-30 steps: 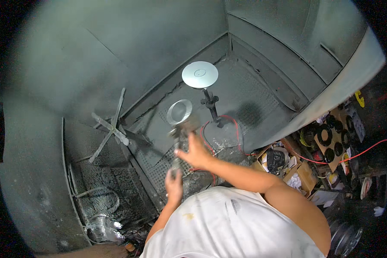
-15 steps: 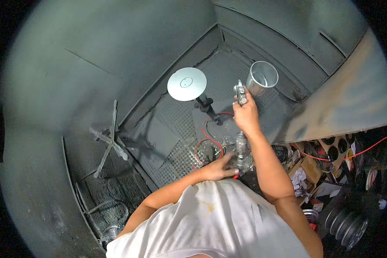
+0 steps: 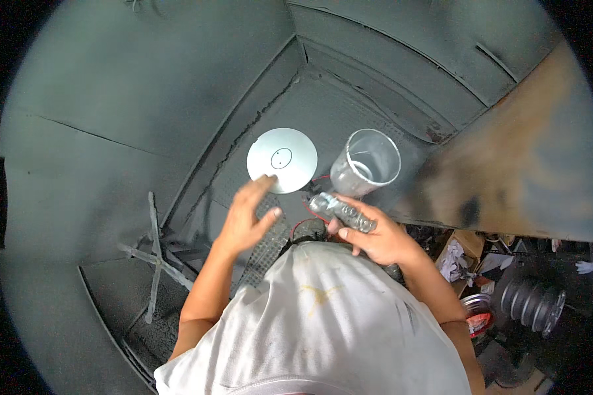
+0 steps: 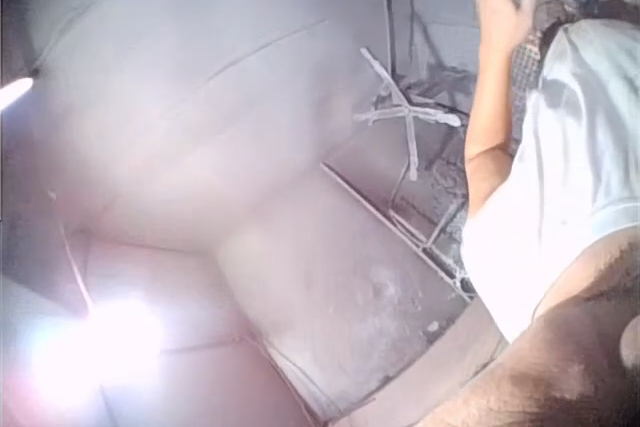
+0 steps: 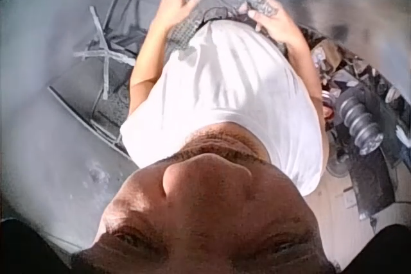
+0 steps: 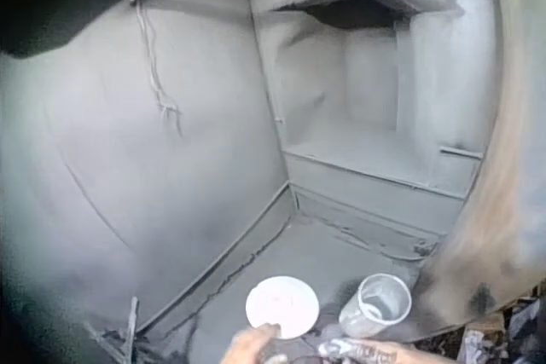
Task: Spray paint small circular components in a paint booth using a spray gun.
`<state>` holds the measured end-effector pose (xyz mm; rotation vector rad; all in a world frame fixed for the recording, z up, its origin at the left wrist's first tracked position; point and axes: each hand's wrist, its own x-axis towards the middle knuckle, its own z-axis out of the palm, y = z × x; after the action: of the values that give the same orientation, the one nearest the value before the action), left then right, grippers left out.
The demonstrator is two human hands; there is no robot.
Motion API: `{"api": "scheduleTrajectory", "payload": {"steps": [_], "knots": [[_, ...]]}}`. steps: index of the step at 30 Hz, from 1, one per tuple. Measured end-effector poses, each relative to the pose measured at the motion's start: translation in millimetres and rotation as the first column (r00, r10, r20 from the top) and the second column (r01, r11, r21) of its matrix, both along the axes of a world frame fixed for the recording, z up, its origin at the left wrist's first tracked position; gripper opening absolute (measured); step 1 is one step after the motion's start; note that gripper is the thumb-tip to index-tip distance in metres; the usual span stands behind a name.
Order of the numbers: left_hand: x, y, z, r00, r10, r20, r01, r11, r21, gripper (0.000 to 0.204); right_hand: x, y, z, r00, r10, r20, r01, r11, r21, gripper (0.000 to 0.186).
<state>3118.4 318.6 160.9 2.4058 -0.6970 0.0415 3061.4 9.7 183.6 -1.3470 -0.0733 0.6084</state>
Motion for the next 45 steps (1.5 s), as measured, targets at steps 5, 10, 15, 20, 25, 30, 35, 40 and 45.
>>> {"api": "scheduleTrajectory", "payload": {"steps": [5, 10, 15, 20, 25, 30, 35, 40, 45], "knots": [[89, 6, -41, 0.976, 0.116, 0.183, -0.191, 0.861, 0.472, 0.095, 16, 28, 21, 1.000, 0.019, 0.014, -0.018, 0.998, -0.065, 0.063], [117, -24, -57, 0.988, -0.069, 0.140, -0.001, 0.894, 0.448, 0.103, 9, 36, 25, 0.987, -0.160, 0.021, 0.161, 0.983, -0.083, 0.062], [97, -56, -56, 0.914, -0.397, 0.089, 0.287, 0.784, 0.550, 0.099, -1, 41, 21, 0.949, -0.312, -0.037, 0.306, 0.945, -0.116, 0.063], [69, -49, -75, 0.868, -0.491, 0.074, 0.393, 0.770, 0.502, 0.078, -6, 44, 15, 0.951, -0.309, -0.032, 0.300, 0.940, -0.161, 0.062], [53, -27, -85, 0.870, -0.492, 0.023, 0.455, 0.821, 0.346, 0.065, -6, 46, 13, 0.945, -0.327, -0.028, 0.319, 0.936, -0.152, 0.061], [37, -15, -105, 0.765, -0.625, -0.156, 0.634, 0.773, 0.007, 0.045, -4, 43, 2, 0.953, -0.302, -0.013, 0.299, 0.950, -0.092, 0.063], [14, -15, -140, 0.632, -0.464, -0.620, 0.492, 0.859, -0.141, 0.044, 2, 34, 2, 0.975, -0.213, -0.065, 0.207, 0.974, -0.089, 0.064], [-14, -13, -181, 0.665, -0.321, -0.674, 0.331, 0.936, -0.119, 0.047, 11, 24, 11, 0.992, -0.077, -0.102, 0.066, 0.992, -0.108, 0.062], [-32, -16, -169, 0.652, -0.224, -0.724, 0.201, 0.972, -0.120, 0.044, 18, 18, 17, 0.986, 0.019, -0.163, -0.014, 0.999, 0.037, 0.062]]}}
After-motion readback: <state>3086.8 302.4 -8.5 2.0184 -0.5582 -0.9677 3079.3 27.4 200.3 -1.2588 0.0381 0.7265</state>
